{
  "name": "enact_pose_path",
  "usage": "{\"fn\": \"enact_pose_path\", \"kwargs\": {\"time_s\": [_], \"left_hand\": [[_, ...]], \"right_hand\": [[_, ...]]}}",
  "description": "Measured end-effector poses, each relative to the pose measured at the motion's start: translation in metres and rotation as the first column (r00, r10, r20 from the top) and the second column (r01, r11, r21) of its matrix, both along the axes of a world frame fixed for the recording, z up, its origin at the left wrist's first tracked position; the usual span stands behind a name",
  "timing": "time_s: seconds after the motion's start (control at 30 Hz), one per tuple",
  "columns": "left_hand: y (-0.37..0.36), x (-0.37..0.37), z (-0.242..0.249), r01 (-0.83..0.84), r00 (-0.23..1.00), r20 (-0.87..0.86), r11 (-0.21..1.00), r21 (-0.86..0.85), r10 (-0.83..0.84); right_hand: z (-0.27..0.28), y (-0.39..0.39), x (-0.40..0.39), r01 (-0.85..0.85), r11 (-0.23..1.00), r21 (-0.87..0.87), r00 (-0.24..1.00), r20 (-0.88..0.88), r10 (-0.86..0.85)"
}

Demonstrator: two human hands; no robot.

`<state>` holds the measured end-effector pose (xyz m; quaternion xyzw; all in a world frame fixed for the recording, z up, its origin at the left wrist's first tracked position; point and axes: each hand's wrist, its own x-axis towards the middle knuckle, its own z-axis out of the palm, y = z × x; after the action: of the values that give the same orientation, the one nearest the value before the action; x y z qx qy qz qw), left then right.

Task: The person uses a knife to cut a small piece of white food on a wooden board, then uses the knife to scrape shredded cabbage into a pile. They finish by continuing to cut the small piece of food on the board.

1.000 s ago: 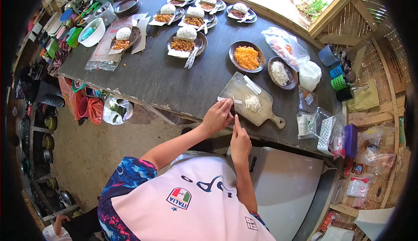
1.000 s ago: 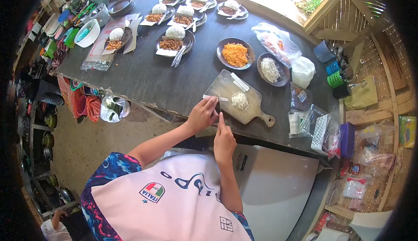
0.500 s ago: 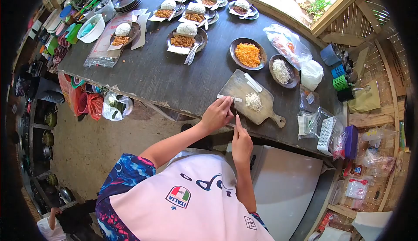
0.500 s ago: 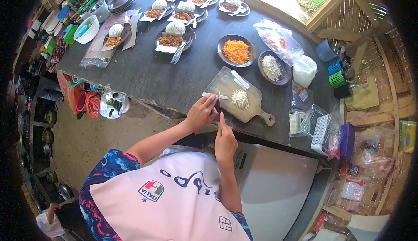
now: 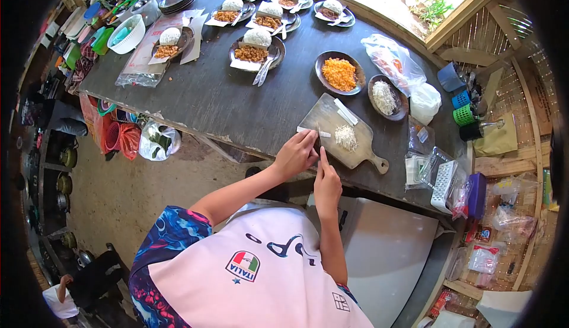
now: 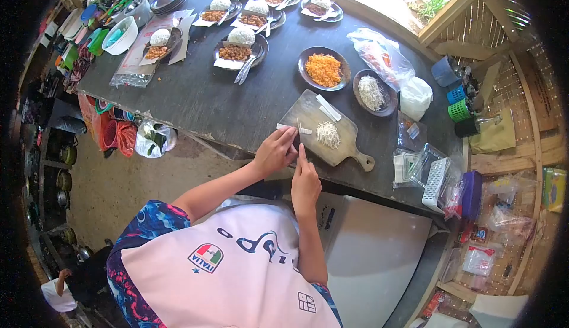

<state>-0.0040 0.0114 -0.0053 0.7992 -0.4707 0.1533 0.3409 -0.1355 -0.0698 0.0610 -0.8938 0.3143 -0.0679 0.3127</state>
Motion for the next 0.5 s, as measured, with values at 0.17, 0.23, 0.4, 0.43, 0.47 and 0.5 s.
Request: {"fn": "enact_pose_path", "kwargs": {"time_s": [0.17, 0.23, 0.4, 0.43, 0.47, 0.5], "left_hand": [[0.002, 0.004, 0.000, 0.017, 0.999, 0.027, 1.000, -0.007, -0.017], [0.001, 0.003, -0.002, -0.004, 1.000, -0.001, 1.000, -0.010, 0.004], [0.000, 0.005, -0.002, -0.001, 1.000, 0.003, 1.000, -0.020, 0.001], [0.001, 0.005, -0.003, 0.000, 1.000, 0.006, 1.000, -0.017, 0.000], [0.001, 0.003, -0.004, 0.006, 1.000, 0.004, 1.000, -0.015, -0.006], [0.002, 0.002, -0.002, 0.003, 1.000, -0.003, 1.000, -0.019, -0.003]], "right_hand": [[0.002, 0.000, -0.004, -0.042, 0.998, -0.040, 0.999, -0.036, 0.041], [-0.001, 0.002, -0.010, -0.028, 0.998, -0.053, 0.999, -0.029, 0.027], [0.005, 0.003, -0.009, -0.018, 0.999, -0.037, 0.999, -0.043, 0.016], [0.006, 0.004, -0.010, -0.029, 0.999, -0.045, 0.997, -0.070, 0.026], [0.006, 0.004, -0.009, -0.030, 0.999, -0.031, 0.998, -0.059, 0.028], [0.005, 0.004, -0.009, -0.026, 0.999, -0.019, 0.998, -0.052, 0.025]]}}
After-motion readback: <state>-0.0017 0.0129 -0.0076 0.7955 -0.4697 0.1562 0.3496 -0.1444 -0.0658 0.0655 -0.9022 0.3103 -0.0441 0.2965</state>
